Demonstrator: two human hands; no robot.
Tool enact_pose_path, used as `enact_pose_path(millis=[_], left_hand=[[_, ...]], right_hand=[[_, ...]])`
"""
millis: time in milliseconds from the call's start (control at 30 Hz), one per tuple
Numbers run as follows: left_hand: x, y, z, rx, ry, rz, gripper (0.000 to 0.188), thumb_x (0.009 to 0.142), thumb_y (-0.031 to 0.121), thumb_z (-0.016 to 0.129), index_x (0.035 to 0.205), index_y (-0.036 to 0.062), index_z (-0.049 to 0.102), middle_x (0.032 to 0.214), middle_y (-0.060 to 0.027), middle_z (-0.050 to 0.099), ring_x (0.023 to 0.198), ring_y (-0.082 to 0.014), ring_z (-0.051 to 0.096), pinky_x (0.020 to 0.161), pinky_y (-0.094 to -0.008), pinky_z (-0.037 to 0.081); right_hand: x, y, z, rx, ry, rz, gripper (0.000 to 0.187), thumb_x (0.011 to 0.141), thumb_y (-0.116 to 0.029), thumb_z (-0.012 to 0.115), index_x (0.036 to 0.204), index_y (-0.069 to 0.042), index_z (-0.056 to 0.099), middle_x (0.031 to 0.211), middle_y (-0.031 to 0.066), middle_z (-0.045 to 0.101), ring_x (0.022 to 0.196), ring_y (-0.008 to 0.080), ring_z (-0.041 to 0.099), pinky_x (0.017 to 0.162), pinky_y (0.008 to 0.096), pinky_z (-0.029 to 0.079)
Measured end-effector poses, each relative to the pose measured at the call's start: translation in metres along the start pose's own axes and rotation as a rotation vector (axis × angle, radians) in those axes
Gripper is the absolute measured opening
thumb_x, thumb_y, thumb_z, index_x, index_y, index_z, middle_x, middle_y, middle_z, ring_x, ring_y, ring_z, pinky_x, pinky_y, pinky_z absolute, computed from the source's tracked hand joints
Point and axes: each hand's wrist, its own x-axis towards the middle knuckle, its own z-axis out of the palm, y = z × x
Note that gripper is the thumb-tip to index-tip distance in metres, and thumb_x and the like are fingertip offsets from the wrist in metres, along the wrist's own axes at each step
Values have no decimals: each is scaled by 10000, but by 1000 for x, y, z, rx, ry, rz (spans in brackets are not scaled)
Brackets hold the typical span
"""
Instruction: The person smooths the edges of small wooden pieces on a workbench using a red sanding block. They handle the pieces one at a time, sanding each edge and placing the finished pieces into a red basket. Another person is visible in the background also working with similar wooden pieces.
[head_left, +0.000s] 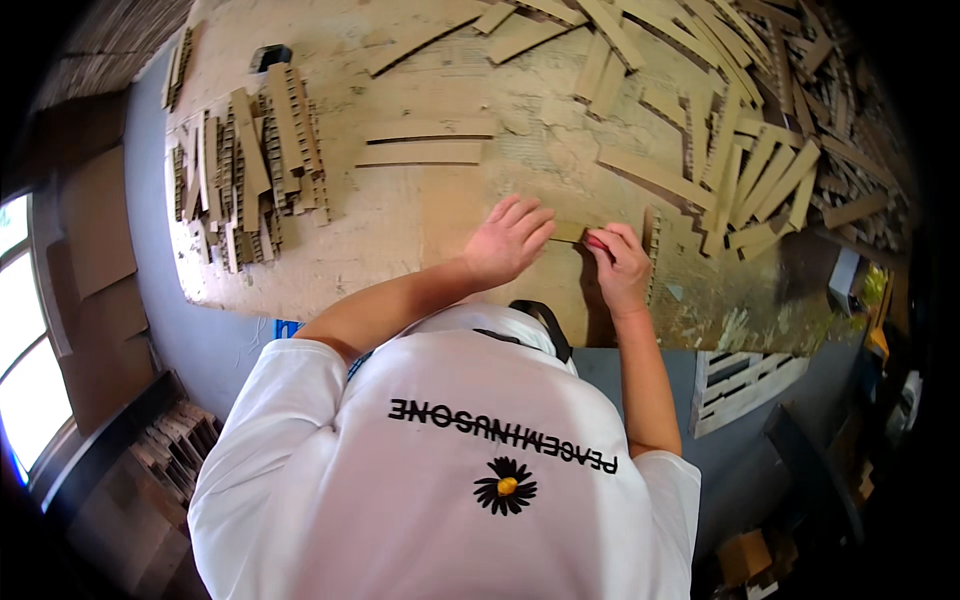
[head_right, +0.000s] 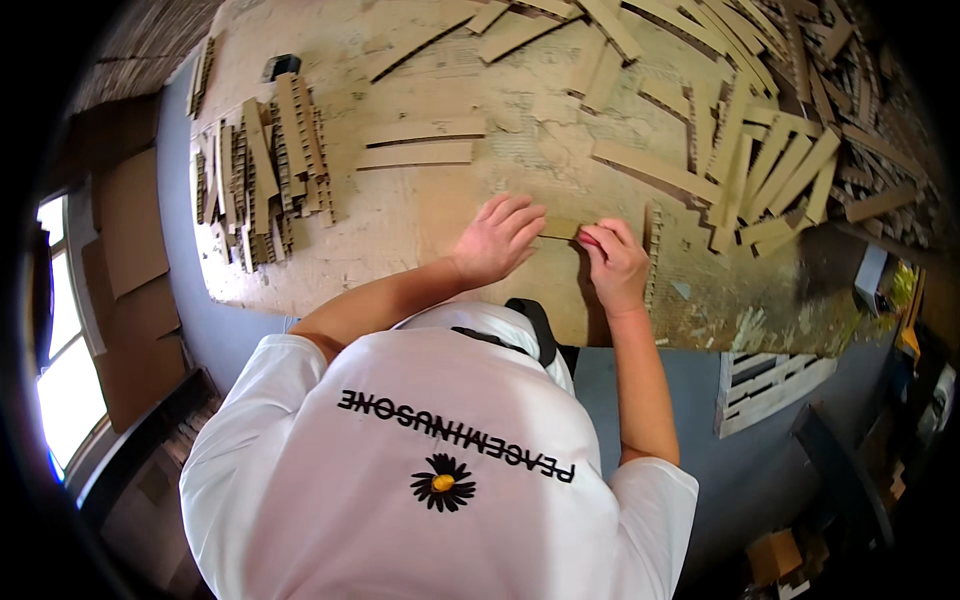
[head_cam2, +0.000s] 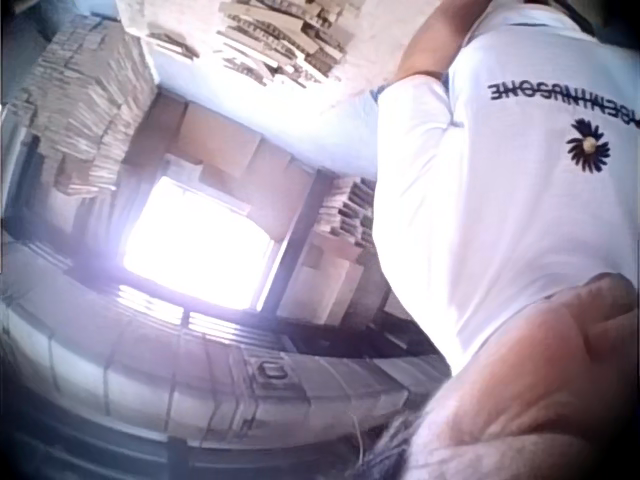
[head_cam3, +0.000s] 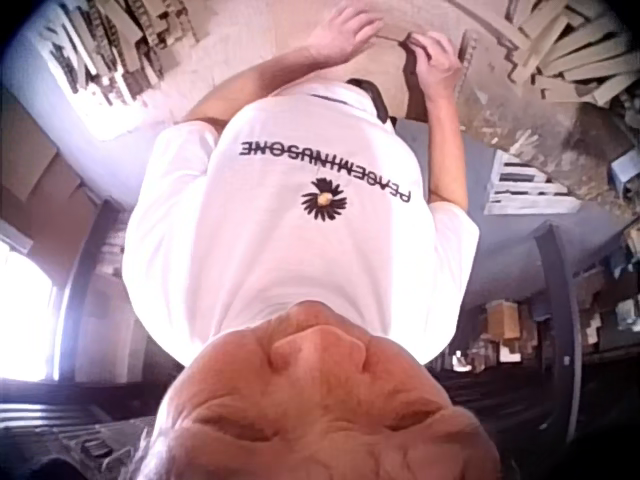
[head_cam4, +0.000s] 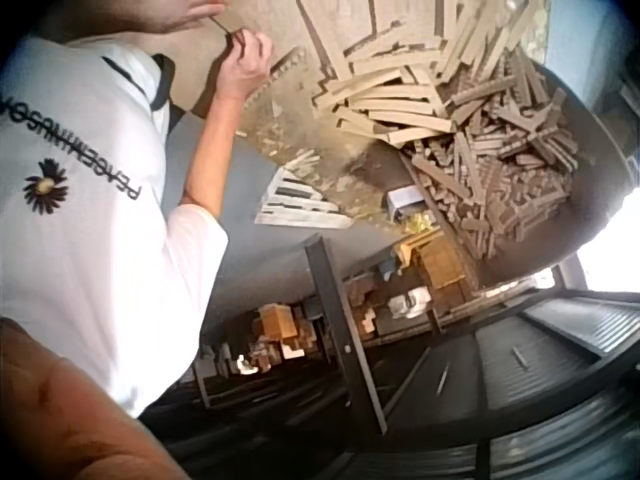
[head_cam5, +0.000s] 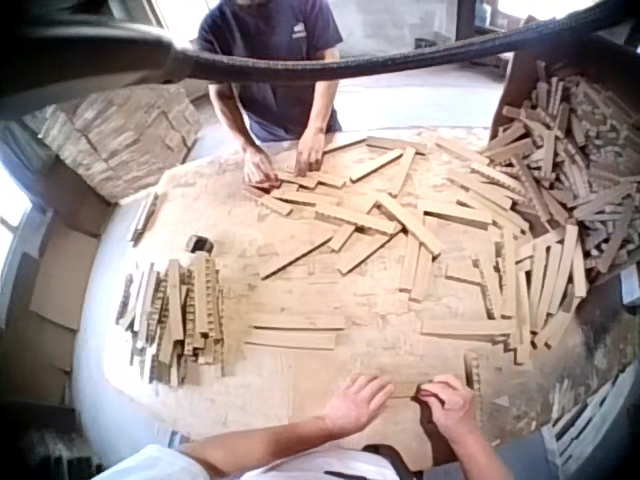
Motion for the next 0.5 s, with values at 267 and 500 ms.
enact_pose_path(millis=[267,500], left_hand=[[6,-8,4,43,-1,47,455,896,186,686,1324,56,604,1304,-104,600,1181,-309,561,985,-463,458],[12,-5,-2,39,-83,-5,489,858,126,652,1338,48,605,1297,-124,607,1147,-311,577,955,-437,469]], right_hand=[[0,0,1,23,-30,-1,147,845,-86,824,979,-105,768,981,66,700,776,272,712,681,345,556],[0,-1,3,24,-27,-21,157,843,-73,821,988,-95,767,985,74,696,792,276,711,695,356,559]])
